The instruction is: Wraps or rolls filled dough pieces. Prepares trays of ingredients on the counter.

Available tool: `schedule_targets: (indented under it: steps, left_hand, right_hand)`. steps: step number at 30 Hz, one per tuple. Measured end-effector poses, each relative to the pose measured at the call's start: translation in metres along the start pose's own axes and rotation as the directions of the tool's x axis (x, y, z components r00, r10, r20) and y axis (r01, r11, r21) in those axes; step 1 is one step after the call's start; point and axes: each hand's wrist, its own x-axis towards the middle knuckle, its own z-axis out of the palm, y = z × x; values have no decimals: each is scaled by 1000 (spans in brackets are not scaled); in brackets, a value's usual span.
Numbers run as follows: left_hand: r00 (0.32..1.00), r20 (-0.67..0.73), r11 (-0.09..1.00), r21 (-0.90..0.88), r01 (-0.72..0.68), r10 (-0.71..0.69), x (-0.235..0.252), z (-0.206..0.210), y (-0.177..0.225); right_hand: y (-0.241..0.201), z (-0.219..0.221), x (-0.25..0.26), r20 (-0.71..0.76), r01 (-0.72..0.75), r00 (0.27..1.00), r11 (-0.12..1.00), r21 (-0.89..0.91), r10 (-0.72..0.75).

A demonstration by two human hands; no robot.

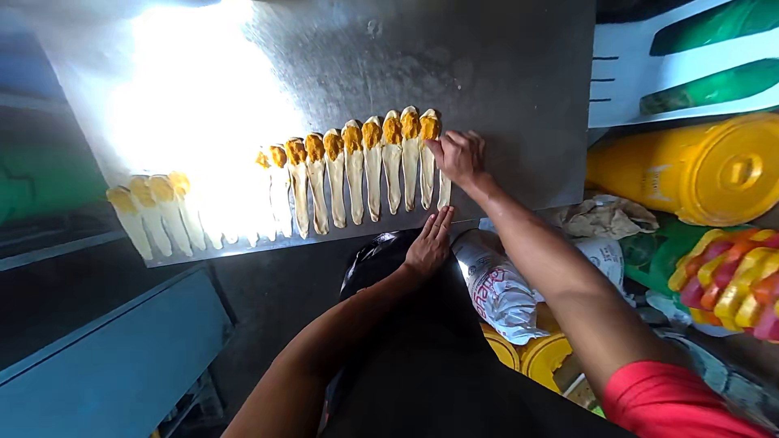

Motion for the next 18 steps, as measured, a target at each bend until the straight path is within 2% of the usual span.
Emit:
schedule_targets:
  steps: [3, 6, 8, 10, 13, 16, 18]
  left_hand:
    - [998, -46, 999, 5, 31, -31, 6, -1, -3]
    - [993, -110, 999, -18, 29, -30, 8, 6, -8]
    - [992, -127, 1000, -10, 22, -23, 6, 10, -9]
    - [995, -103, 1000, -3, 8, -9, 3, 14, -11]
    - [998, -63, 998, -53, -19, 16, -4, 23, -9]
    - [999, -36, 997, -75, -16, 14, -5, 19, -10]
    - [998, -44, 998, -35, -53, 52, -10, 15, -11]
  right_hand:
    - [8, -13, 40, -19, 10, 1000, 1000, -6, -10]
    - [16, 3, 47, -53, -23, 998, 997, -72, 20]
    - [13, 16, 28, -38, -72, 997, 993, -98, 69]
    - [-1, 14, -5, 96, -145, 983, 985, -90, 154]
    - [-28, -10, -83, 269, -111, 957, 994, -17, 111]
    - [-35, -21, -133, 223, -66, 973, 997, 42, 55]
    - [-29, -18, -125, 158, -107, 983, 993, 45, 98]
